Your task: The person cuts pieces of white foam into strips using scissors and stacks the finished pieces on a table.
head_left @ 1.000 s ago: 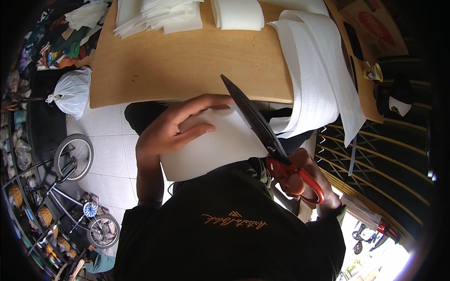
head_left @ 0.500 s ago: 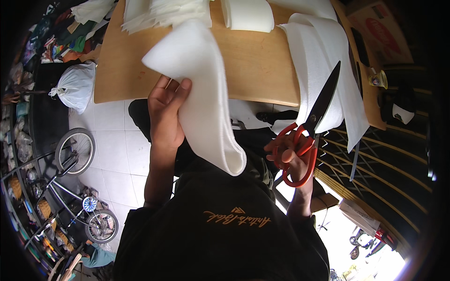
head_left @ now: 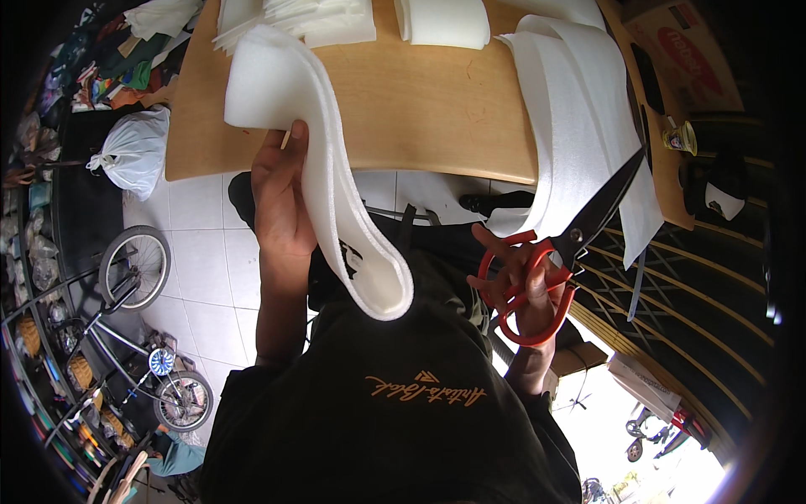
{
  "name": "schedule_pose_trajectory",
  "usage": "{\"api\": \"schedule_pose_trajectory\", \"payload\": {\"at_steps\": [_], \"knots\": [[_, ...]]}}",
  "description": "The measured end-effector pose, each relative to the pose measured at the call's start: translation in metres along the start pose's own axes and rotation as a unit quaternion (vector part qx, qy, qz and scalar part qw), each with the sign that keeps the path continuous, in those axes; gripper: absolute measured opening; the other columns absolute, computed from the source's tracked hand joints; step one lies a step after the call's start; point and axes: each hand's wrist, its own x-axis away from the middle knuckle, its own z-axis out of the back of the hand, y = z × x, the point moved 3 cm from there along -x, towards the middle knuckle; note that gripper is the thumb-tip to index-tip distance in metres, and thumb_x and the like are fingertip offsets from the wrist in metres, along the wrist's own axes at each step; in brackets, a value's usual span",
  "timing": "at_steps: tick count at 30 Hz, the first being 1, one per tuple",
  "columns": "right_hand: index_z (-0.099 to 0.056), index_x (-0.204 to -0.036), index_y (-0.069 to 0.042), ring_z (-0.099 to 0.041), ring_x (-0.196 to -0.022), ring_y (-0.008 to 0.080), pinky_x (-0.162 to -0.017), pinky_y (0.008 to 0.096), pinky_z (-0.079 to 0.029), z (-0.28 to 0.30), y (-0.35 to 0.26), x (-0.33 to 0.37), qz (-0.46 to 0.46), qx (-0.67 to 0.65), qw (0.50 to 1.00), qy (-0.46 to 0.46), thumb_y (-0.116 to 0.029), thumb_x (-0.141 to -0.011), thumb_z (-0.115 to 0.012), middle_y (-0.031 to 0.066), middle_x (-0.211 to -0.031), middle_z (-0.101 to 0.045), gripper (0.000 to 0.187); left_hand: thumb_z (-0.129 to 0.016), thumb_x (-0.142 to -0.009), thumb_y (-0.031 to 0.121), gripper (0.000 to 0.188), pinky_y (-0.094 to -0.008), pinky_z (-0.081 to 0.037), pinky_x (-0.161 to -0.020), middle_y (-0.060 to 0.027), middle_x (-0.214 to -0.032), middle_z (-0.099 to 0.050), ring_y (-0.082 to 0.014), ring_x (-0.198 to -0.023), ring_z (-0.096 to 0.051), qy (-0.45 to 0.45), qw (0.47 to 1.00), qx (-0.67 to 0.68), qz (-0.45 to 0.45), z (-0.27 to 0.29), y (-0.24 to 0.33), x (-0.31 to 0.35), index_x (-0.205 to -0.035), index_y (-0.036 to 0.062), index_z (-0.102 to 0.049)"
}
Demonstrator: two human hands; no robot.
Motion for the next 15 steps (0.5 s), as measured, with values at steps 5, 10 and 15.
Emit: {"api": "schedule_pose_trajectory", "payload": {"at_steps": [5, 10, 15], "knots": [[-0.051, -0.090, -0.001, -0.048, -0.124, 0.0427, -0.085, 0.0447, -0.055, -0.007, 0.005, 0.001, 0.049, -0.074, 0.994, -0.058, -0.038, -0.085, -0.069, 0.0323, -0.129, -0.046, 0.042, -0.054, -0.089, -0.003, 0.041, -0.0246, -0.048, -0.067, -0.0170, -0.117, -0.052, -0.0186, -0.085, -0.051, -0.010, 1.000, -0.006, 0.009, 0.002, -0.003, 0.000, -0.127, -0.0074, -0.042], [-0.051, -0.103, 0.002, -0.045, -0.126, 0.0428, -0.087, 0.0444, -0.056, -0.007, 0.034, 0.000, -0.031, -0.185, 0.970, -0.156, -0.019, -0.083, -0.071, 0.0314, -0.140, -0.036, 0.036, -0.054, -0.093, 0.006, 0.033, -0.0262, -0.049, -0.068, -0.0159, -0.113, -0.056, -0.0181, -0.087, -0.053, -0.012, 1.000, -0.017, 0.018, -0.001, -0.010, 0.001, -0.124, -0.0036, -0.046], [-0.050, -0.113, 0.002, -0.059, -0.110, 0.0253, -0.089, 0.0344, -0.050, -0.021, 0.048, -0.016, 0.086, 0.042, 0.993, -0.068, -0.020, -0.063, -0.087, 0.0174, -0.121, -0.058, 0.066, -0.055, -0.095, 0.014, 0.030, -0.0294, -0.050, -0.079, -0.0109, -0.107, -0.061, -0.0168, -0.094, -0.060, 0.075, 0.992, -0.080, -0.057, -0.007, -0.019, 0.014, -0.120, -0.0020, -0.049]]}}
